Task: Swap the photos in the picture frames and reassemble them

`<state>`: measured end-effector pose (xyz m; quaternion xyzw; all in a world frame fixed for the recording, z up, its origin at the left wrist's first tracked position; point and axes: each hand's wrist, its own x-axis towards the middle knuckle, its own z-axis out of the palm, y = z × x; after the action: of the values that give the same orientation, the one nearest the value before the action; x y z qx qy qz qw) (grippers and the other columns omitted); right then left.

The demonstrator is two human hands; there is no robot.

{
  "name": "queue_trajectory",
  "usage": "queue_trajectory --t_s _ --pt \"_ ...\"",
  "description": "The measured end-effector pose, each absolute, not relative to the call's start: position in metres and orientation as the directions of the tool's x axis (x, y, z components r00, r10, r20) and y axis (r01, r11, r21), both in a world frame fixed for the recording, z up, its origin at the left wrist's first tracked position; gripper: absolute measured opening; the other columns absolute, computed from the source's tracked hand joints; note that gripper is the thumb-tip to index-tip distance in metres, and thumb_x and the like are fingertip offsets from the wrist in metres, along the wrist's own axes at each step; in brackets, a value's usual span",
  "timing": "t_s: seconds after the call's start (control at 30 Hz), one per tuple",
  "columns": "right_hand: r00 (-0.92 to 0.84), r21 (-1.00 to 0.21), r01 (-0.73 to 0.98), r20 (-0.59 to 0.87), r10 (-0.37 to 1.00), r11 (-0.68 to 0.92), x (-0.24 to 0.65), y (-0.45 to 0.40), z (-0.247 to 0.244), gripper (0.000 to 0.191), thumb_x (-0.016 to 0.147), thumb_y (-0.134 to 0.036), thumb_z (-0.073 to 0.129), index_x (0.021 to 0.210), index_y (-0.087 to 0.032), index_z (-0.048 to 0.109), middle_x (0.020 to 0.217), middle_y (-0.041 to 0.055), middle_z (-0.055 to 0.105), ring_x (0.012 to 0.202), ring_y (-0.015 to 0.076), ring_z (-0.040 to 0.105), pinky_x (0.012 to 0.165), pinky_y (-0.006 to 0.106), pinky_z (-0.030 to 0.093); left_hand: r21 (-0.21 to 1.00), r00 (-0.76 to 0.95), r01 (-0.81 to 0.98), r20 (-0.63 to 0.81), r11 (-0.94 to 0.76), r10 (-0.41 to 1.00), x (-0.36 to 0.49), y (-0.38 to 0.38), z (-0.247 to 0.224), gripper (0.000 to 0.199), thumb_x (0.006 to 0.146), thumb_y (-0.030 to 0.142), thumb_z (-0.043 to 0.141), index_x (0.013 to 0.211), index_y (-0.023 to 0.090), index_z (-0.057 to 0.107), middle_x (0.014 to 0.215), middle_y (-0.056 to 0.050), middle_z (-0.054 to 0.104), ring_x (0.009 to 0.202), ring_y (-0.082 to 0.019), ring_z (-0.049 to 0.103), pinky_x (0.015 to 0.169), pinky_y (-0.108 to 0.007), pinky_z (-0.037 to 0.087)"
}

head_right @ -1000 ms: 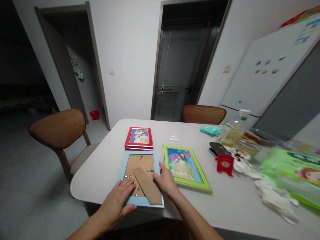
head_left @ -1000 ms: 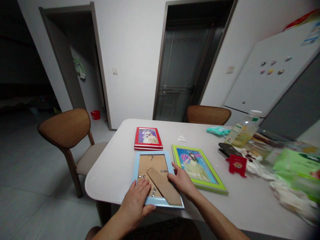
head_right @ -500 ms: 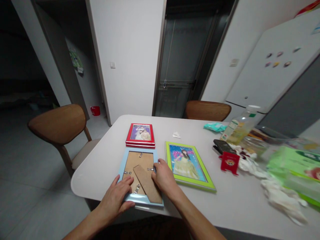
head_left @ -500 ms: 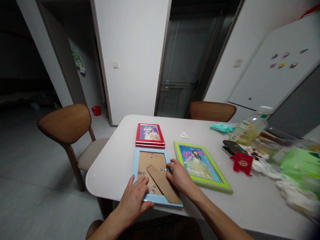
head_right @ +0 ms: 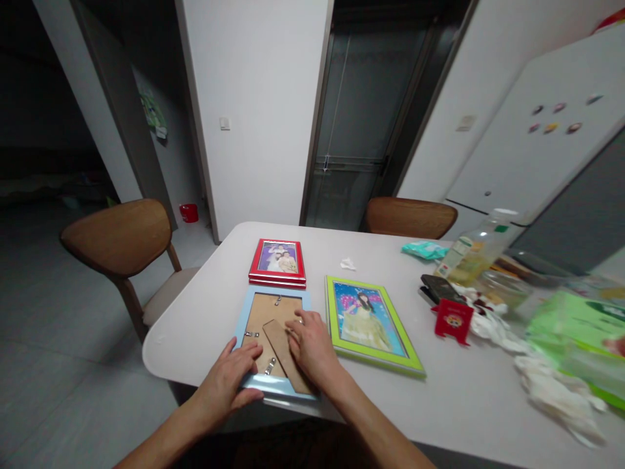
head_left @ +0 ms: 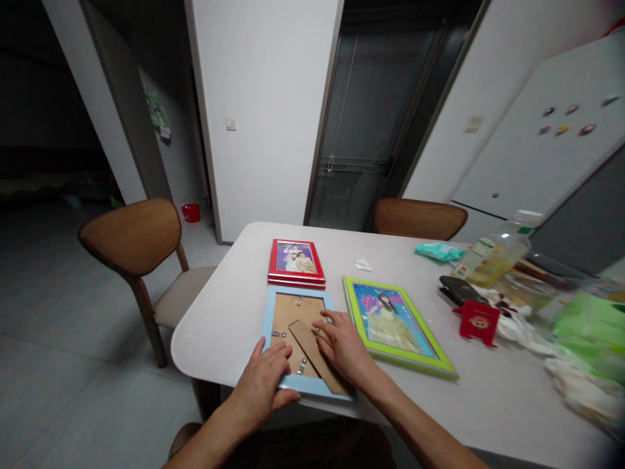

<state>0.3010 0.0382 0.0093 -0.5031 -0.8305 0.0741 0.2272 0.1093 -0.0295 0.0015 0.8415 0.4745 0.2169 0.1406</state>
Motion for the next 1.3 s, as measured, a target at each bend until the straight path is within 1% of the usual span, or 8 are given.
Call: queue_trajectory --t_s 0.1,0.2,0.4,0.53,0.7,1.0,1.2,1.3 --pt "-0.601 -0.468 0.626 0.221 0.768 0.624 0.295 0.023 0.015 0.018 0.071 -0.020 0.052 0.082 -0.022 0.065 0.100 0.0063 0.053 0.093 0.0175 0.046 0.083 0.029 0.036 0.446 0.447 0.732 0.257 -0.515 0.857 0.106 -0.028 -0.001 0.027 0.067 0.036 0.062 0.083 0.017 0.053 0.111 -0.012 0.056 0.110 -0.022 0.045 0.098 -0.048 0.022" --pt "-0.667 -0.511 0.553 0.201 0.717 0.658 0.290 0.016 0.015 0.014 0.070 -0.020 0.054 0.076 -0.023 0.067 0.098 0.0051 0.053 0.091 0.0166 0.047 0.081 0.029 0.036 0.439 0.444 0.737 0.260 -0.514 0.858 0.106 -0.028 -0.003 0.026 0.067 0.035 0.062 0.082 0.016 0.053 0.110 -0.012 0.056 0.109 -0.022 0.046 0.098 -0.048 0.022" --pt "-0.637 -0.464 0.575 0.261 0.725 0.673 0.282 0.018 0.009 0.013 0.070 -0.020 0.055 0.070 -0.023 0.067 0.089 0.0044 0.055 0.085 0.0165 0.047 0.077 0.030 0.036 0.450 0.428 0.736 0.268 -0.505 0.863 0.107 -0.028 -0.003 0.026 0.065 0.033 0.064 0.081 0.016 0.052 0.110 -0.012 0.056 0.108 -0.022 0.047 0.098 -0.048 0.022" --pt "-0.580 -0.501 0.596 0.271 0.768 0.627 0.276 0.017 0.009 0.012 0.068 -0.018 0.054 0.067 -0.020 0.066 0.085 0.0044 0.056 0.082 0.0158 0.048 0.075 0.028 0.037 0.448 0.426 0.732 0.285 -0.512 0.859 0.107 -0.029 -0.004 0.026 0.066 0.034 0.062 0.082 0.017 0.052 0.109 -0.012 0.057 0.107 -0.022 0.047 0.098 -0.048 0.023" --pt "-0.517 -0.558 0.609 0.260 0.816 0.563 0.265 0.027 0.013 0.020 0.067 -0.019 0.054 0.084 -0.018 0.065 0.089 0.0056 0.057 0.086 0.0161 0.049 0.079 0.027 0.036 0.456 0.379 0.744 0.314 -0.488 0.871 0.108 -0.032 -0.005 0.024 0.066 0.034 0.062 0.079 0.018 0.051 0.112 -0.013 0.054 0.110 -0.024 0.045 0.096 -0.052 0.023" --pt "-0.534 -0.417 0.696 0.243 0.810 0.584 0.228 0.053 0.009 0.021 0.075 -0.021 0.047 0.072 -0.018 0.067 0.071 0.0048 0.060 0.072 0.0143 0.050 0.071 0.024 0.034 0.470 0.351 0.753 0.305 -0.461 0.885 0.110 -0.033 -0.001 0.024 0.062 0.029 0.065 0.076 0.018 0.050 0.109 -0.012 0.055 0.107 -0.023 0.047 0.096 -0.052 0.022" --pt "-0.452 -0.389 0.765 0.243 0.858 0.513 0.223 0.056 0.005 0.018 0.074 -0.019 0.047 0.071 -0.014 0.064 0.074 0.0074 0.059 0.074 0.0150 0.050 0.068 0.023 0.035 0.478 0.353 0.742 0.318 -0.470 0.880 0.110 -0.032 -0.005 0.025 0.062 0.031 0.065 0.077 0.018 0.050 0.111 -0.012 0.054 0.108 -0.024 0.046 0.097 -0.053 0.021" --pt "-0.419 -0.413 0.760 0.281 0.864 0.503 0.234 0.068 0.005 0.019 0.076 -0.022 0.046 0.080 -0.015 0.063 0.081 0.0070 0.058 0.076 0.0143 0.050 0.069 0.022 0.035 0.472 0.359 0.745 0.314 -0.472 0.879 0.109 -0.031 -0.007 0.027 0.061 0.031 0.066 0.078 0.018 0.050 0.111 -0.013 0.054 0.107 -0.025 0.046 0.096 -0.053 0.022"
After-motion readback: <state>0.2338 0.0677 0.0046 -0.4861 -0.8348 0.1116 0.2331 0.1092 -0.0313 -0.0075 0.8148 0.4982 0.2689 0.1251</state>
